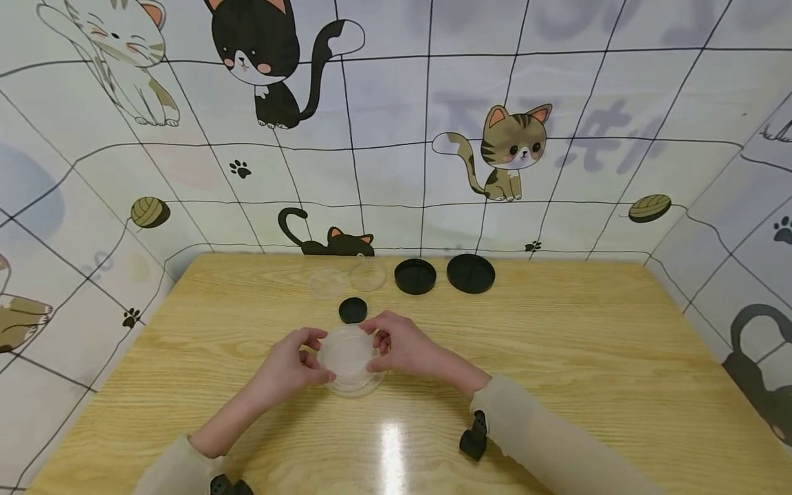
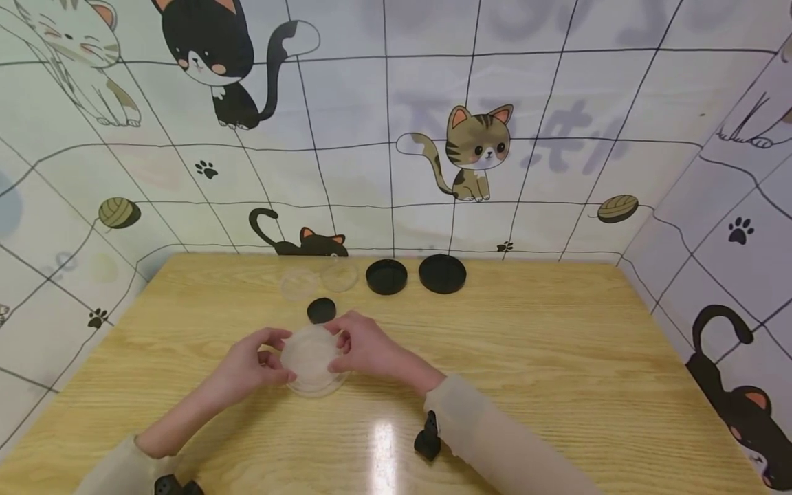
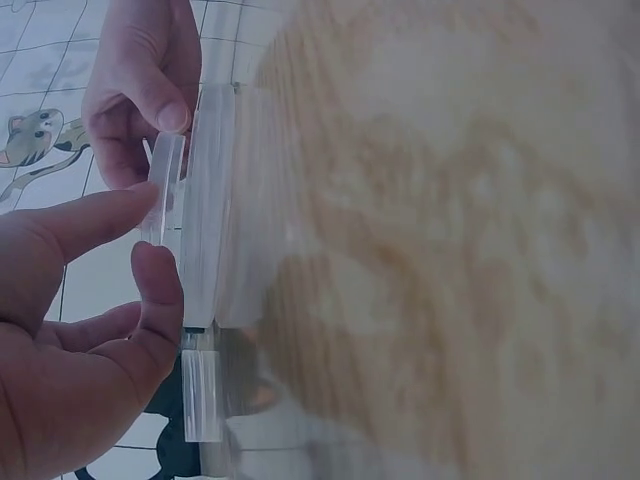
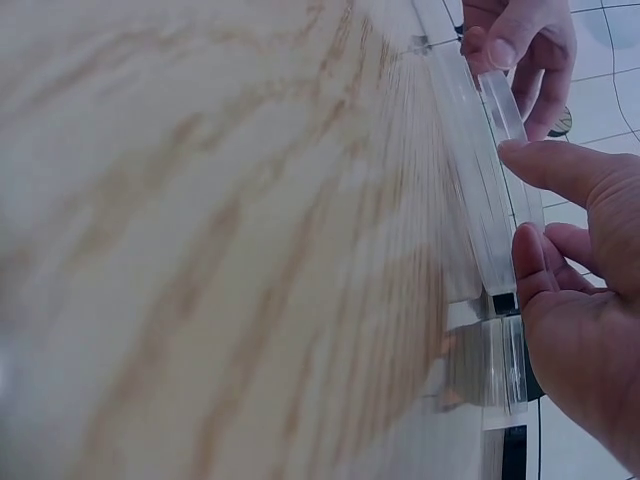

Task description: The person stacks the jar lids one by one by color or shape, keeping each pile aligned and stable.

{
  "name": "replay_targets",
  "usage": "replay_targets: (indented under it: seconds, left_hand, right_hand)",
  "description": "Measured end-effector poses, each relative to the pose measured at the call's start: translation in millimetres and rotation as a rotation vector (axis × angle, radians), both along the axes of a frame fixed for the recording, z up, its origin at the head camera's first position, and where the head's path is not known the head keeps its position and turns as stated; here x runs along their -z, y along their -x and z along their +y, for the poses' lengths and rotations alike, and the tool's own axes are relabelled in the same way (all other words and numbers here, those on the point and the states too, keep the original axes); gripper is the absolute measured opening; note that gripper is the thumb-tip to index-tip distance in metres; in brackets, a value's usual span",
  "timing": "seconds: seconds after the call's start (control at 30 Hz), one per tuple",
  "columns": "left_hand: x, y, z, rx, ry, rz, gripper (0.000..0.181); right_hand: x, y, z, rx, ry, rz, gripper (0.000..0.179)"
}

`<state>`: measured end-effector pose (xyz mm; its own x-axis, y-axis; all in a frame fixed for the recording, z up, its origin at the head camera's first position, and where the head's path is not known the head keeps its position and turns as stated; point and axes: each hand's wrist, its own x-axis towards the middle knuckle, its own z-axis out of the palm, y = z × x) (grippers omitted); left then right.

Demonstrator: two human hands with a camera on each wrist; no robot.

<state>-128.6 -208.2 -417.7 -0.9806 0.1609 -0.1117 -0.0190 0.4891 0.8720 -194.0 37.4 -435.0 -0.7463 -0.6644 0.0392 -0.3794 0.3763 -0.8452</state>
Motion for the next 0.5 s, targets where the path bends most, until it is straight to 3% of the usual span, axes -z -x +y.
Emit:
replay_targets:
  seconds: [0.5]
  left_hand:
    - [5.8,0.7,-3.5,-0.007,0.068,-0.007,0.064]
  right_hand:
    - [-1.4,-4.7,-5.1,0.004,-0.109,0.093,0.060]
